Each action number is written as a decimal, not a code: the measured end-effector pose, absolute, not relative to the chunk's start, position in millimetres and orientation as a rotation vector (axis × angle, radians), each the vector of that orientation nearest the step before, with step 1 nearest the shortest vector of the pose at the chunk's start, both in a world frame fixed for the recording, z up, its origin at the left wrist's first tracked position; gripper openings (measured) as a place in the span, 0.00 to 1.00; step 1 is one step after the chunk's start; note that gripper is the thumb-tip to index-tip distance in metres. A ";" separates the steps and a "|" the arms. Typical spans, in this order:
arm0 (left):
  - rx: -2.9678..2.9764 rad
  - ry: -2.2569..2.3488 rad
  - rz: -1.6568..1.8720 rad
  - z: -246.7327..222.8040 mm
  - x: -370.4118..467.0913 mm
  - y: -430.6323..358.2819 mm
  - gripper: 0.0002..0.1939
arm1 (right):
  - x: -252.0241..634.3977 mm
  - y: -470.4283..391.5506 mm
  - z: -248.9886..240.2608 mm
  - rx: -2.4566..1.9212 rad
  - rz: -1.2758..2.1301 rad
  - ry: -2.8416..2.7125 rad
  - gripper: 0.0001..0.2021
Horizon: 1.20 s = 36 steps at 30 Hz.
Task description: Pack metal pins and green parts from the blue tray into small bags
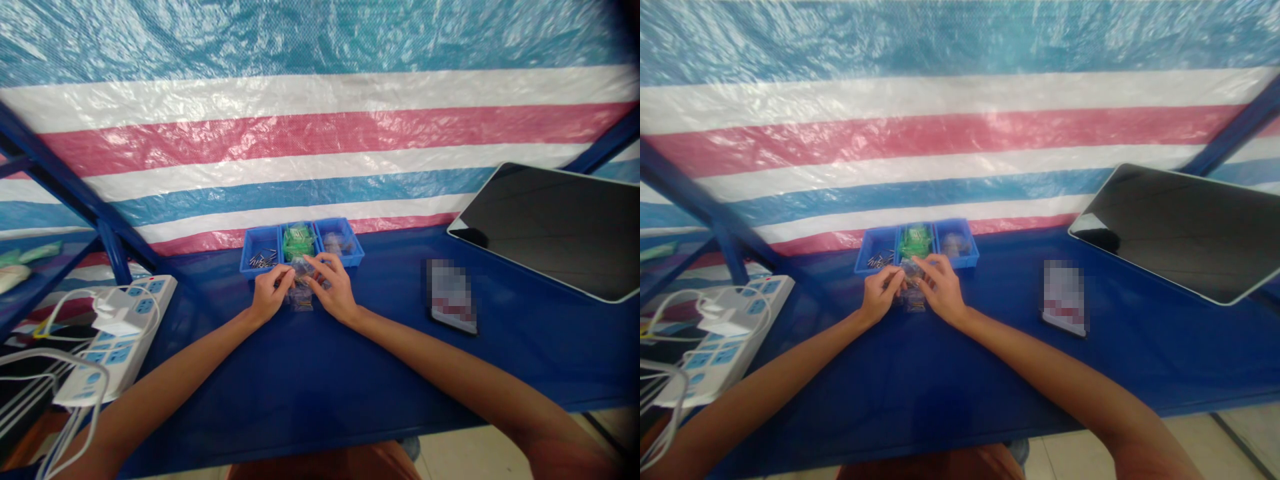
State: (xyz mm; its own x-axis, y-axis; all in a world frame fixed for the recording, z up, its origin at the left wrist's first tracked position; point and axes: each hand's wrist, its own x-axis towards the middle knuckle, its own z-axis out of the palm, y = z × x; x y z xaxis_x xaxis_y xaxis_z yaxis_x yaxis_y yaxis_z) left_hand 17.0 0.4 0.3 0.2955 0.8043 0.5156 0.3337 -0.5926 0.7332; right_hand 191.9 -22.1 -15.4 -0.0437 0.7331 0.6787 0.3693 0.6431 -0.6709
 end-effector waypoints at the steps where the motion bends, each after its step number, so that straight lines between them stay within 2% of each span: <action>1: 2.067 1.018 1.257 0.4 17.0 0.5 0.12 | 191.7 -22.2 -15.7 -0.906 0.355 -1.662 0.22; 7: 2.088 1.029 1.209 2.7 16.8 0.0 0.12 | 192.5 -22.6 -16.8 -0.889 0.278 -1.677 0.22; 12: 2.129 1.059 1.187 4.1 16.2 -0.4 0.13 | 192.4 -21.5 -17.3 -0.876 0.268 -1.710 0.13; 16: 2.124 1.076 1.324 5.4 15.5 0.0 0.12 | 190.9 -21.8 -14.7 -0.890 0.315 -1.715 0.08; 24: 2.253 0.915 1.317 5.2 17.5 -0.3 0.09 | 190.3 -20.4 -12.1 -0.904 0.342 -1.799 0.08; 36: 2.276 0.966 1.442 -0.1 15.4 3.7 0.07 | 191.4 -19.2 -12.1 -0.944 0.330 -1.769 0.10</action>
State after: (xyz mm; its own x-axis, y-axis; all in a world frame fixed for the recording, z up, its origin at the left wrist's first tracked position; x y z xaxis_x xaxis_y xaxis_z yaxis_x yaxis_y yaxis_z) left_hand 15.4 3.7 -0.1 0.2790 0.6652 0.6926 0.3871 -0.7379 0.5528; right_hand 191.4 -19.2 -12.1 -0.1335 0.7298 0.6705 0.4389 0.6502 -0.6202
